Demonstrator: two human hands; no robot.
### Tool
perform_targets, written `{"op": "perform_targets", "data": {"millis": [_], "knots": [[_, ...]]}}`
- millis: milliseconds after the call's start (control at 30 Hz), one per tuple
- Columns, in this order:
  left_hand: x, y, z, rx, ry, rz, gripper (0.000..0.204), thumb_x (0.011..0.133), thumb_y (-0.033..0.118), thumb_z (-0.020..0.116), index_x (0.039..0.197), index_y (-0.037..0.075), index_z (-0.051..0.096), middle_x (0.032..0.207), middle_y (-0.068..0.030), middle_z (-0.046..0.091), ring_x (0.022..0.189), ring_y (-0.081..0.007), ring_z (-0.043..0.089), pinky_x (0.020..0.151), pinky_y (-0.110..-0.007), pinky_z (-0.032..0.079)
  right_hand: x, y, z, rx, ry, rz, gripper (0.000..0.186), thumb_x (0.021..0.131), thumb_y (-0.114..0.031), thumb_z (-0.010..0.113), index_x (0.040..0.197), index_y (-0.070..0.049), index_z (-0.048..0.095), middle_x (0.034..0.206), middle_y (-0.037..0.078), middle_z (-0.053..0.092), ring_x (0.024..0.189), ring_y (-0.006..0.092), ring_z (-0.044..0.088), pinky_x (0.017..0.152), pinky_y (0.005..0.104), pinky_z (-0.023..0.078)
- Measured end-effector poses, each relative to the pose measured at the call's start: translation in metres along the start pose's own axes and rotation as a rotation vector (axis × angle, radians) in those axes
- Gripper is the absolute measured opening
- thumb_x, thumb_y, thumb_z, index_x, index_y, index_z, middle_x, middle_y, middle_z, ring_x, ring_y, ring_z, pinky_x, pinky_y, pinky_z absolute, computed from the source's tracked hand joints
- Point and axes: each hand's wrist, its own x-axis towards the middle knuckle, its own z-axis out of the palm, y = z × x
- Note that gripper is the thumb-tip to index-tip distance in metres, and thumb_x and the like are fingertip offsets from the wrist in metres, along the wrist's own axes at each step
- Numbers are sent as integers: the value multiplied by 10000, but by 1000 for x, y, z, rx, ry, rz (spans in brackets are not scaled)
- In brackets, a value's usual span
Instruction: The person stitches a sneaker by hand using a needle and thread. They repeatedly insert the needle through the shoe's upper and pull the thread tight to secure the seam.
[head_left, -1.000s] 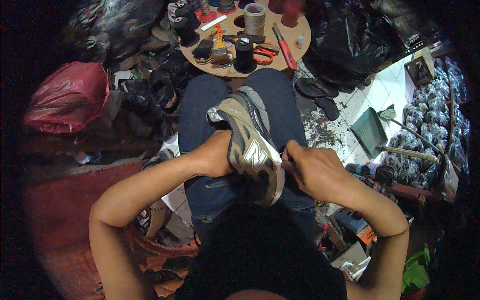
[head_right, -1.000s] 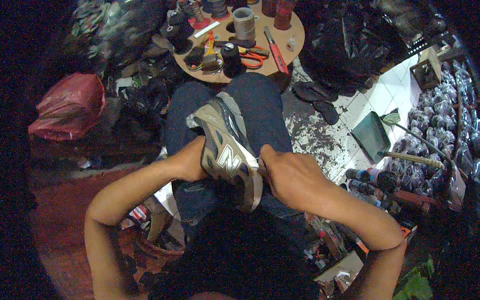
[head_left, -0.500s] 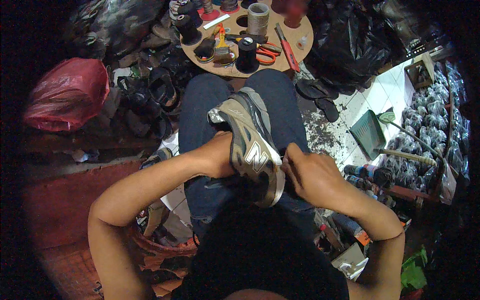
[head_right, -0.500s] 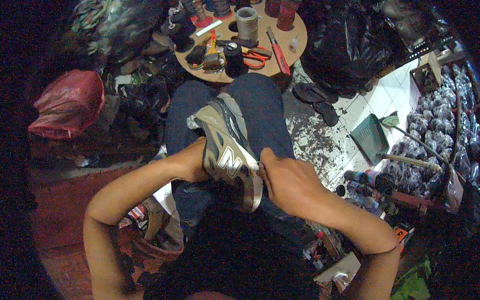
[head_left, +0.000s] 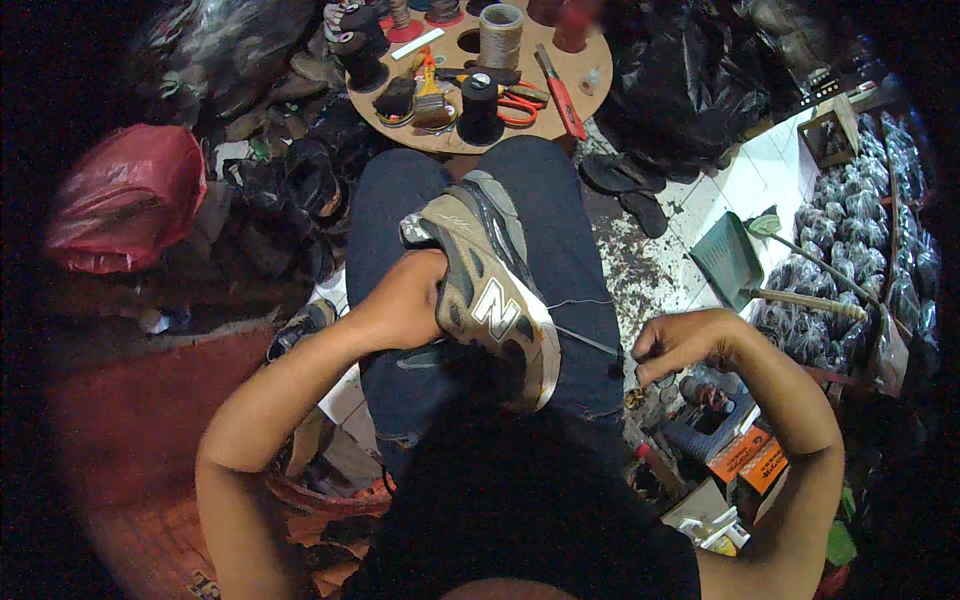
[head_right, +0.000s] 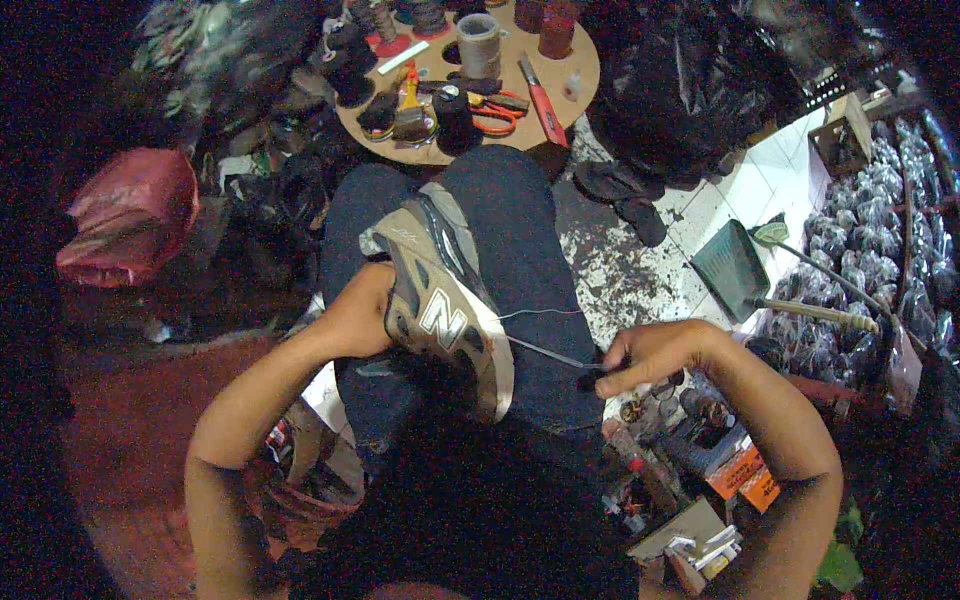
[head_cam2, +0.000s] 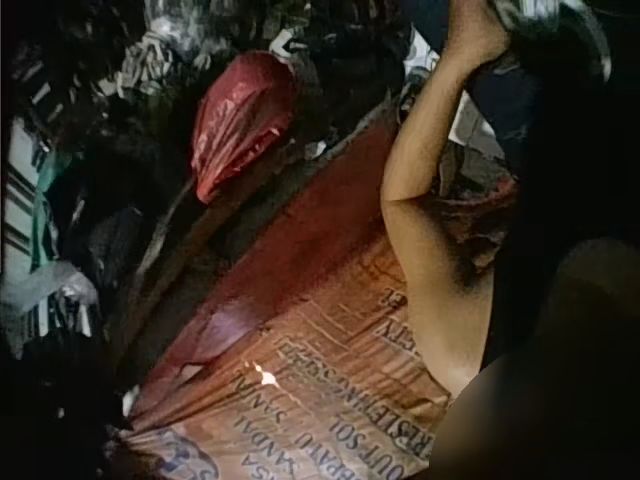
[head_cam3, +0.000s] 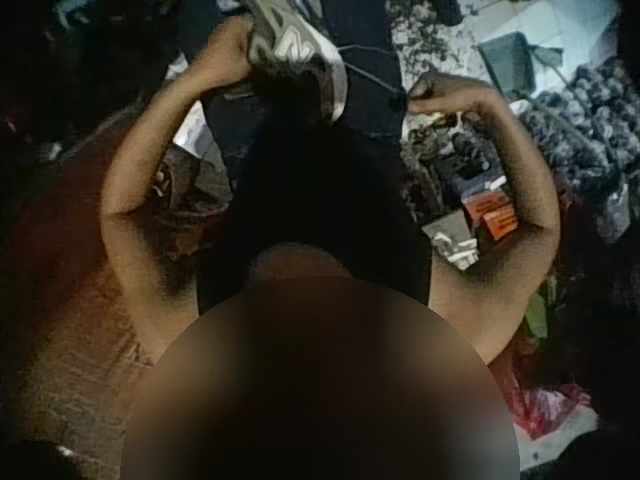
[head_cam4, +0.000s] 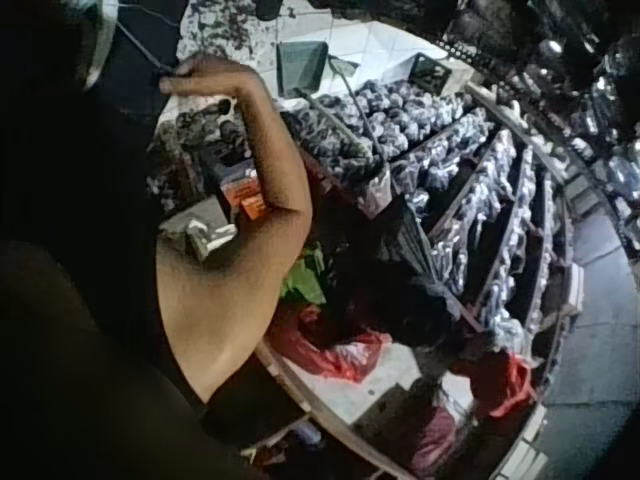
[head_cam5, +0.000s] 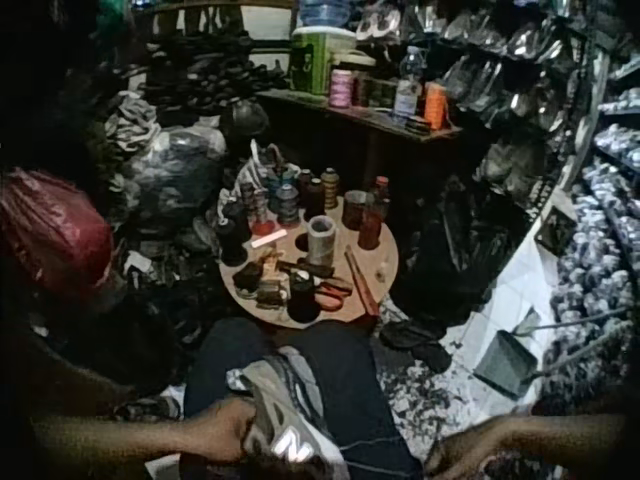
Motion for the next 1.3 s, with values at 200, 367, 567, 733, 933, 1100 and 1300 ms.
{"op": "perform_targets", "data": {"millis": [200,367,567,733,933,1100,1300], "knots": [[-9,7,-6,193,176,-151,99,820,2,675,914,-8,646,869,-104,657,744,-166,608,624,-306,478,3,-61,-21,-705,677,-122,684,590,-669,878,752,-39,667,706,116,660,710,322,688,607,436,491],[-20,12,-7,78,301,-51,53,880,-19,649,863,0,603,983,-100,687,752,-144,599,655,-255,472,13,-91,-19,-1023,662,-159,824,467,-826,783,742,-57,676,718,130,667,739,392,687,630,467,512],[-35,5,-4,-474,466,-201,78,1029,55,573,961,31,542,1130,-159,688,965,-226,699,843,-334,577,25,-10,-37,236,262,-604,715,529,-648,913,806,-59,615,612,27,555,616,189,589,582,338,453],[-52,5,-11,-1199,826,-290,82,1067,151,561,1010,101,529,1076,-127,672,1024,-286,703,978,-493,590,24,62,-44,1686,611,-1604,1202,645,-829,736,1553,-102,434,695,-32,364,622,95,398,621,262,380],[-40,8,-9,-1231,635,-189,84,1050,168,585,1032,115,522,810,20,453,686,-93,465,719,-284,525,53,1,35,1121,817,-874,824,966,-436,686,1605,-95,292,691,-58,416,554,61,401,533,186,340],[-23,8,-10,-103,330,19,56,973,101,666,1009,64,644,785,41,535,620,-32,428,544,-215,368,54,-58,53,449,762,-504,112,810,-41,735,900,-47,668,740,-16,614,598,53,522,558,205,414],[-18,1,-22,669,213,392,252,715,187,783,906,60,677,850,-119,674,728,-320,676,623,-435,530,40,-67,56,1641,176,-1218,214,953,-248,746,876,-52,706,836,27,657,608,56,563,509,246,438]]}}
